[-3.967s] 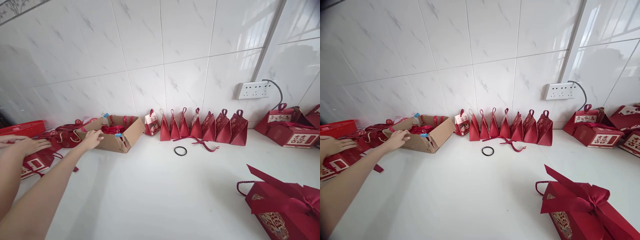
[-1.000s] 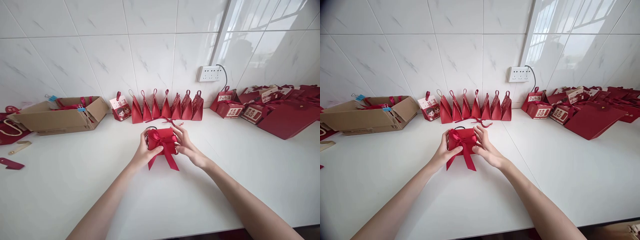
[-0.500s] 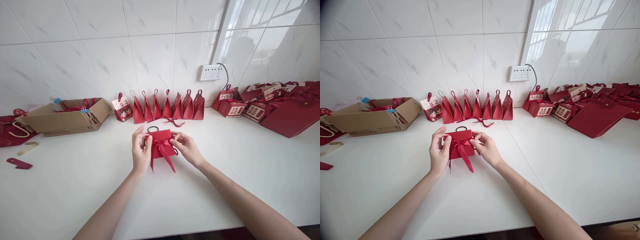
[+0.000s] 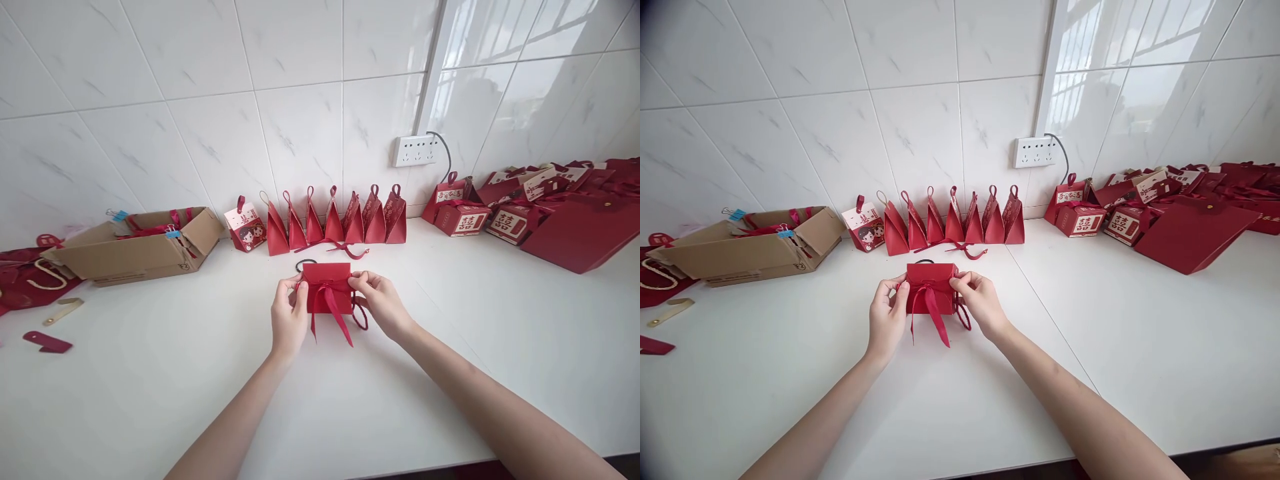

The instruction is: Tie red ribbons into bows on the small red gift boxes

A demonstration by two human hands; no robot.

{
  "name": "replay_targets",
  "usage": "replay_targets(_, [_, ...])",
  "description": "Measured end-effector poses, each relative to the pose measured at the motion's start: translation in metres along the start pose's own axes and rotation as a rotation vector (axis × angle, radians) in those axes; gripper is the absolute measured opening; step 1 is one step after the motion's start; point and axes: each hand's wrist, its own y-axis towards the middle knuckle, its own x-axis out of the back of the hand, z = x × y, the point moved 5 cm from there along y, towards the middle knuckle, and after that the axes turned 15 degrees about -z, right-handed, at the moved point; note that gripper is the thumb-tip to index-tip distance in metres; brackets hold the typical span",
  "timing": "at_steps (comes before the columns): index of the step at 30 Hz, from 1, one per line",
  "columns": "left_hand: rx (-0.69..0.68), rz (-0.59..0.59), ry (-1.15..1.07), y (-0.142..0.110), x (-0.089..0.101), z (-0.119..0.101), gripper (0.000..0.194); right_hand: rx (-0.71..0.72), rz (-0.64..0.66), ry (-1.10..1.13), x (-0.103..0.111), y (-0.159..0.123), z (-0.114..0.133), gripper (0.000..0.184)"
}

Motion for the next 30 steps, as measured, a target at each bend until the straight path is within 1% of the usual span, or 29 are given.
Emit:
replay_targets(1, [0.011,-0.017,-0.015,0.000,0.000,0.002,0.027,0.058,-0.006,-0.047,0.001,0.000,0.002,0.035])
replay_targets(2, [0.019,-0.032,-0.033,0.000,0.000,0.003,0.028,0.153,-0.006,-0.107,0.002,-0.001,0.005,0.029])
replay_targets(3, [0.024,-0.045,-0.053,0.001,0.000,0.004,0.028,0.275,0.014,-0.185,0.002,-0.003,0.008,0.027])
replay_targets(4, [0.028,-0.054,-0.071,0.001,0.001,0.005,0.028,0.410,0.056,-0.278,0.000,-0.006,0.012,0.038])
replay_targets(6, [0.032,-0.059,-0.096,0.000,0.001,0.005,0.029,0.641,0.182,-0.484,-0.005,-0.013,0.015,0.076])
replay_targets(7, [0.024,-0.056,-0.105,-0.001,0.002,0.005,0.029,0.715,0.229,-0.581,-0.007,-0.015,0.014,0.089])
replay_targets(8, [0.003,-0.046,-0.117,-0.002,0.001,0.003,0.029,0.760,0.251,-0.658,-0.007,-0.016,0.013,0.095])
replay_targets(10, [-0.096,-0.013,-0.141,-0.005,0.001,-0.003,0.025,0.798,0.227,-0.722,-0.006,-0.014,0.012,0.099])
replay_targets(11, [-0.183,0.011,-0.141,-0.007,0.001,-0.007,0.022,0.808,0.206,-0.727,-0.005,-0.013,0.011,0.100])
replay_targets(14, [-0.518,0.117,-0.115,-0.017,-0.001,-0.020,0.012,0.832,0.168,-0.712,-0.003,-0.010,0.008,0.106])
replay_targets(16, [-0.699,0.173,-0.100,-0.023,-0.001,-0.025,0.004,0.839,0.164,-0.689,-0.002,-0.009,0.006,0.106])
replay_targets(17, [-0.752,0.189,-0.100,-0.025,-0.001,-0.026,0.002,0.838,0.164,-0.678,-0.002,-0.008,0.006,0.105])
replay_targets(19, [-0.784,0.198,-0.107,-0.026,-0.002,-0.028,0.006,0.835,0.162,-0.660,-0.001,-0.008,0.005,0.102])
replay_targets(20, [-0.760,0.189,-0.115,-0.025,-0.002,-0.028,0.005,0.831,0.159,-0.656,-0.001,-0.008,0.005,0.102])
replay_targets(21, [-0.701,0.161,-0.129,-0.023,-0.001,-0.028,0.003,0.824,0.159,-0.657,0.000,-0.008,0.006,0.102])
replay_targets(22, [-0.608,0.116,-0.145,-0.019,0.001,-0.027,0.003,0.816,0.161,-0.660,0.000,-0.008,0.006,0.103])
replay_targets(24, [-0.354,0.002,-0.156,-0.010,0.004,-0.019,0.014,0.803,0.169,-0.675,0.000,-0.008,0.006,0.105])
replay_targets(26, [-0.086,-0.067,-0.147,-0.002,0.004,-0.006,0.024,0.804,0.177,-0.695,-0.001,-0.008,0.007,0.105])
replay_targets(28, [0.094,-0.054,-0.151,0.003,0.001,0.006,0.030,0.810,0.185,-0.720,-0.003,-0.006,0.007,0.106])
replay_targets(30, [0.195,-0.024,-0.186,0.008,-0.003,0.017,0.030,0.808,0.187,-0.761,-0.004,-0.003,0.010,0.106])
